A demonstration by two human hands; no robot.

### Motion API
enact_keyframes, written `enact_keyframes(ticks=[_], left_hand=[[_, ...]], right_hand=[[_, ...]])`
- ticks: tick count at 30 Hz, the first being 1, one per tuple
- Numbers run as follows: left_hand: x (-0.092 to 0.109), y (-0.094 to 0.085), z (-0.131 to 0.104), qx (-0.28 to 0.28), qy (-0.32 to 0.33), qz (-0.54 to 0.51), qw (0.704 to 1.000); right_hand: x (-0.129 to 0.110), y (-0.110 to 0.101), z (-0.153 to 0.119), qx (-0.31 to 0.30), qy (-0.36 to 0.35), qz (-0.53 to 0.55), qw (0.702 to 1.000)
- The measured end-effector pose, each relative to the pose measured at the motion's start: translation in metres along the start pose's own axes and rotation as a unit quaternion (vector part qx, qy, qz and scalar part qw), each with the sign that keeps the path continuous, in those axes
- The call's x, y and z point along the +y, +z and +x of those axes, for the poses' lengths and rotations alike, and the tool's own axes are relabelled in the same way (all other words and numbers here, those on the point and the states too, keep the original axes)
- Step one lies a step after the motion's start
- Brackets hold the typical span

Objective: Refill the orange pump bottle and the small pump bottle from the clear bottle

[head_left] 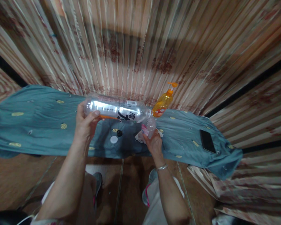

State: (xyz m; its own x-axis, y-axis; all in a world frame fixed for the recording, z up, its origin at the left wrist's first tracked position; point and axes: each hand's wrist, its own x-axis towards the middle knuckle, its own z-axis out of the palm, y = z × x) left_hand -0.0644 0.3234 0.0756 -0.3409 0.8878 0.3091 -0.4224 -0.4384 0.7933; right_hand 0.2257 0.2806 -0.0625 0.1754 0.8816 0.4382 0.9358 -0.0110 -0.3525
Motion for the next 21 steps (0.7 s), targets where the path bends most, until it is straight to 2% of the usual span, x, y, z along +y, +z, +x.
enact_keyframes(ticks=[3, 10, 17, 21], left_hand=[[0.0, 0.0, -0.001, 0.0, 0.001, 0.005, 1.0], [-0.002, -0.002, -0.002, -0.002, -0.005, 0.003, 1.0], [-0.001, -0.001, -0.004, 0.015, -0.019, 0.004, 1.0], [0.001, 0.001, -0.004, 0.003, -0.004, 0.015, 1.0]], right_hand=[[-0.001, 0.001, 0.0, 0.009, 0.044, 0.011, 0.999], [0.001, 0.003, 0.001, 0.023, 0.03, 0.014, 0.999], [-0.007, -0.004, 0.003, -0.02, 0.058, 0.003, 0.998], [-0.012, -0.006, 0.004, -0.023, 0.064, -0.008, 0.998]])
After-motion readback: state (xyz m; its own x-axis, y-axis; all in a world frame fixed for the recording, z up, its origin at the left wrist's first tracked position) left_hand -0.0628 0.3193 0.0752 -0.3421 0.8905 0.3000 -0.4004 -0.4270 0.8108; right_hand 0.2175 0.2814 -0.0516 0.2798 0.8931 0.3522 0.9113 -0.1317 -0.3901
